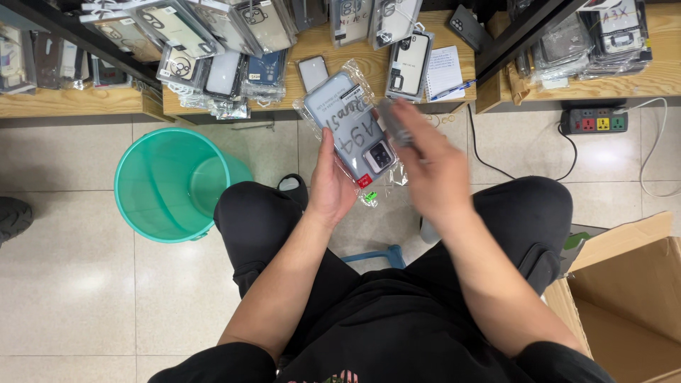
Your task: The person sits on a low stool and wipes the plastic packaging of several phone cases with a gray cloth. They handle the cases one by one, wiping both sides, then stack them together. Finally, they place the stack into a cardboard box and write on a notepad.
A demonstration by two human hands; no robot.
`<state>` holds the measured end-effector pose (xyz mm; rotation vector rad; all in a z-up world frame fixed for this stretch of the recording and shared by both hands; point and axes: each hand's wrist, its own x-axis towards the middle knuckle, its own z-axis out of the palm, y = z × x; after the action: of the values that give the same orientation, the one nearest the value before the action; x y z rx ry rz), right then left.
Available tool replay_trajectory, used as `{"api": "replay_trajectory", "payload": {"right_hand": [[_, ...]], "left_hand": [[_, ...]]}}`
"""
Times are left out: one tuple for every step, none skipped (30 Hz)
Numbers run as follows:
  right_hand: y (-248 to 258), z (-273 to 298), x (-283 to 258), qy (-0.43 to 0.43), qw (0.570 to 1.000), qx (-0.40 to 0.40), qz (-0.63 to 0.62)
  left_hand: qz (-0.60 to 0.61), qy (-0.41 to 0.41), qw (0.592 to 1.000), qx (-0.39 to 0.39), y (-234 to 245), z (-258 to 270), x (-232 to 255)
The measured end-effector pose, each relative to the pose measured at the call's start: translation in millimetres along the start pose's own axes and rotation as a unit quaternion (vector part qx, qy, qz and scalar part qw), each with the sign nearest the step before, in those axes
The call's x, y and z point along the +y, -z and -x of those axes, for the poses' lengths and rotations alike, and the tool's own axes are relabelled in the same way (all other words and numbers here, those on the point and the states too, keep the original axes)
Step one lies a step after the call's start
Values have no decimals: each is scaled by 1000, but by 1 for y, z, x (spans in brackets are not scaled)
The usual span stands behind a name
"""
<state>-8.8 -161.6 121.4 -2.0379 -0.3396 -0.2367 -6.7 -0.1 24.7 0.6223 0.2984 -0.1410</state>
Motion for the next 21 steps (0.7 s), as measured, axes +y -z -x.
{"api": "replay_trajectory", "payload": {"right_hand": [[-12, 4, 4, -1, 1000, 0, 0], [-24, 7, 7, 37, 997, -14, 63], [-37, 9, 11, 78, 989, -29, 124], [-46, 17, 15, 79, 989, -30, 122], [-55, 26, 19, 89, 987, -46, 126], [-64, 35, 22, 100, 985, -62, 129], [-61, 43, 21, 102, 985, -65, 127], [-59, 50, 20, 108, 982, -86, 131], [-55, 55, 19, 115, 978, -105, 137], [-50, 56, 21, 118, 978, -105, 136], [-43, 59, 23, 112, 979, -120, 123], [-37, 62, 24, 107, 979, -135, 109], [-29, 63, 18, 104, 979, -137, 110], [-22, 64, 11, 102, 977, -164, 88], [-15, 63, 5, 102, 974, -189, 67], [-8, 64, 1, 103, 974, -189, 67], [-1, 64, -2, 83, 973, -211, 35], [5, 64, -5, 63, 971, -232, 3], [12, 58, -6, 63, 971, -232, 1], [19, 53, -7, -3, 959, -270, -87], [28, 50, -8, -71, 935, -303, -171]], "left_hand": [[0, 1, 1000, 1, 2, -1, -4], [10, -3, 1000, 4, 5, -2, -8], [20, -10, 1000, 8, 8, -3, -11], [20, -11, 1000, 9, 12, -4, -10], [60, 20, 998, 25, 16, -2, -10], [99, 50, 993, 41, 21, -1, -10], [100, 47, 993, 43, 31, -2, -15], [101, 55, 992, 46, 40, -3, -19], [102, 63, 992, 46, 48, -7, -24], [102, 61, 992, 45, 33, 0, -16], [118, 70, 990, 30, 19, 8, -10], [134, 80, 988, 14, 4, 16, -4], [136, 82, 987, 16, 4, 16, -3], [127, 82, 988, 16, 4, 16, -2], [117, 81, 990, 13, 4, 14, 0], [118, 81, 990, 12, -1, 17, 1], [79, 88, 993, 26, -7, 20, 4], [41, 94, 994, 39, -12, 22, 6], [39, 94, 994, 40, -14, 21, 7], [32, 86, 995, 31, -16, 20, 7], [27, 81, 996, 21, -19, 19, 5]]}}
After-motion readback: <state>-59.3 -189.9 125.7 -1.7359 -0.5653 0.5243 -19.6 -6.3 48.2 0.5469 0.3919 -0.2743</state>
